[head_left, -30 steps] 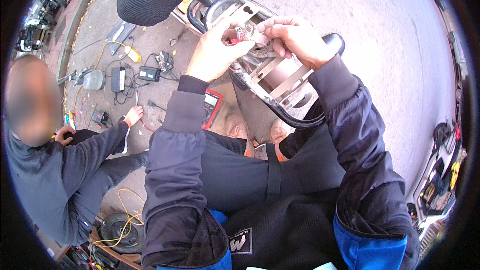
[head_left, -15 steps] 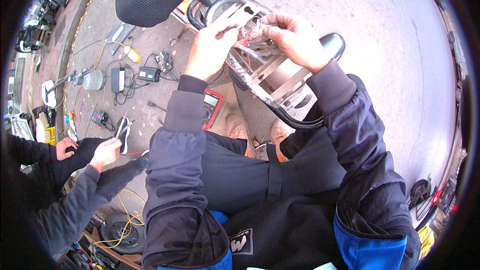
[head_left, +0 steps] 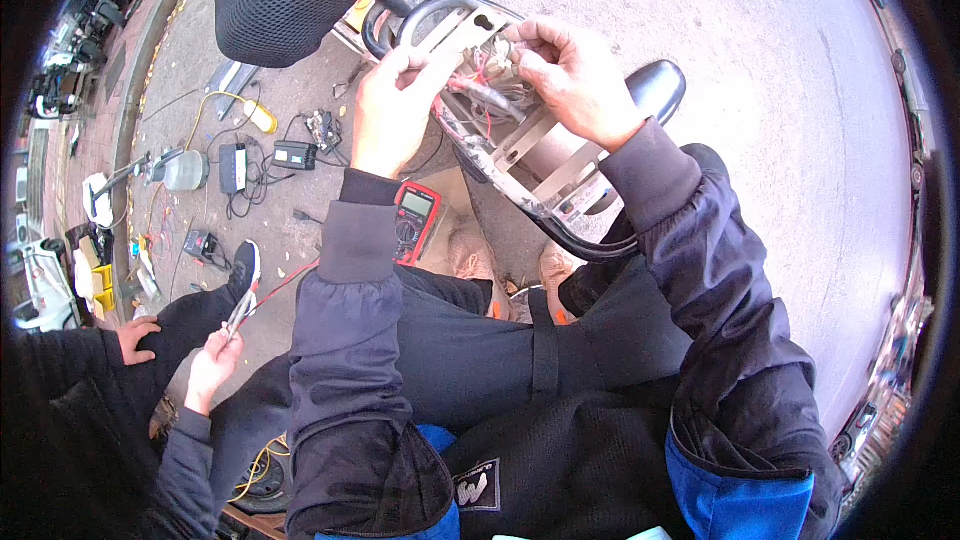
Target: The person sits on the ground and works on the exposed wiring of a scooter, using a multimeter to test voltage at various points. They manipulate wires and connectors while another person assists by holding probes and observing the readings.
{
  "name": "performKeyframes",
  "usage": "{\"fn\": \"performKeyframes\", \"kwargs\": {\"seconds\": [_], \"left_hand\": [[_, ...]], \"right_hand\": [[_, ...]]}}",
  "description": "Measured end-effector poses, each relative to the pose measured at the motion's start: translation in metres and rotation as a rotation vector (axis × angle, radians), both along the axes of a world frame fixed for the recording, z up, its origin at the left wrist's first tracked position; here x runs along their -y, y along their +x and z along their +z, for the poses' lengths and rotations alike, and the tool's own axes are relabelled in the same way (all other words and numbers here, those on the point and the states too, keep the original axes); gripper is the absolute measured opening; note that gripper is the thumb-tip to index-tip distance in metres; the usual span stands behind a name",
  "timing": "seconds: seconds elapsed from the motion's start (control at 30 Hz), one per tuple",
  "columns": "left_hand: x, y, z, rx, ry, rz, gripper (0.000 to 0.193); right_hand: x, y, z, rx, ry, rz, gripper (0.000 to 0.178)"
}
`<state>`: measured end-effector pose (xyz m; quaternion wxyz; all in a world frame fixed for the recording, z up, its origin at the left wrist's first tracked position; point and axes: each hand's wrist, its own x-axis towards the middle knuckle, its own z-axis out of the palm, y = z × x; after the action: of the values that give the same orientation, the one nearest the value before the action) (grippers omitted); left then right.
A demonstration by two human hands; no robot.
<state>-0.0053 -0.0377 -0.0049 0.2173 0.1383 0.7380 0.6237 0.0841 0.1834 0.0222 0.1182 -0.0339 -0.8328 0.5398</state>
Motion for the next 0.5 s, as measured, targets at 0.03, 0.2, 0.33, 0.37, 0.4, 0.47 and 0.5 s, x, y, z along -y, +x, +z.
{"fn": "performKeyframes", "kwargs": {"seconds": [0.03,0.2,0.33,0.37,0.4,0.47,0.5], "left_hand": [[0.001,0.001,0.001,-0.034,0.022,-0.027,0.028],[0.001,0.018,-0.001,-0.144,0.17,-0.169,0.028],[-0.007,0.019,-0.008,-0.176,-0.049,-0.043,0.028],[-0.009,0.018,-0.01,-0.208,-0.016,-0.045,0.027],[-0.011,0.018,-0.012,-0.218,-0.013,-0.03,0.027],[-0.013,0.017,-0.013,-0.209,-0.021,-0.017,0.027],[-0.014,0.016,-0.013,-0.19,-0.033,-0.018,0.028]], "right_hand": [[0.001,0.0,0.0,-0.001,0.025,-0.031,0.03],[-0.003,-0.001,-0.005,0.032,0.056,-0.035,0.03],[-0.007,-0.003,-0.007,0.14,-0.033,0.024,0.028],[-0.007,-0.003,-0.006,0.111,-0.009,0.051,0.03],[-0.008,-0.003,-0.005,0.121,0.016,0.063,0.031],[-0.009,-0.001,-0.002,0.146,0.061,0.076,0.03],[-0.01,0.0,0.0,0.162,0.08,0.08,0.027]]}}
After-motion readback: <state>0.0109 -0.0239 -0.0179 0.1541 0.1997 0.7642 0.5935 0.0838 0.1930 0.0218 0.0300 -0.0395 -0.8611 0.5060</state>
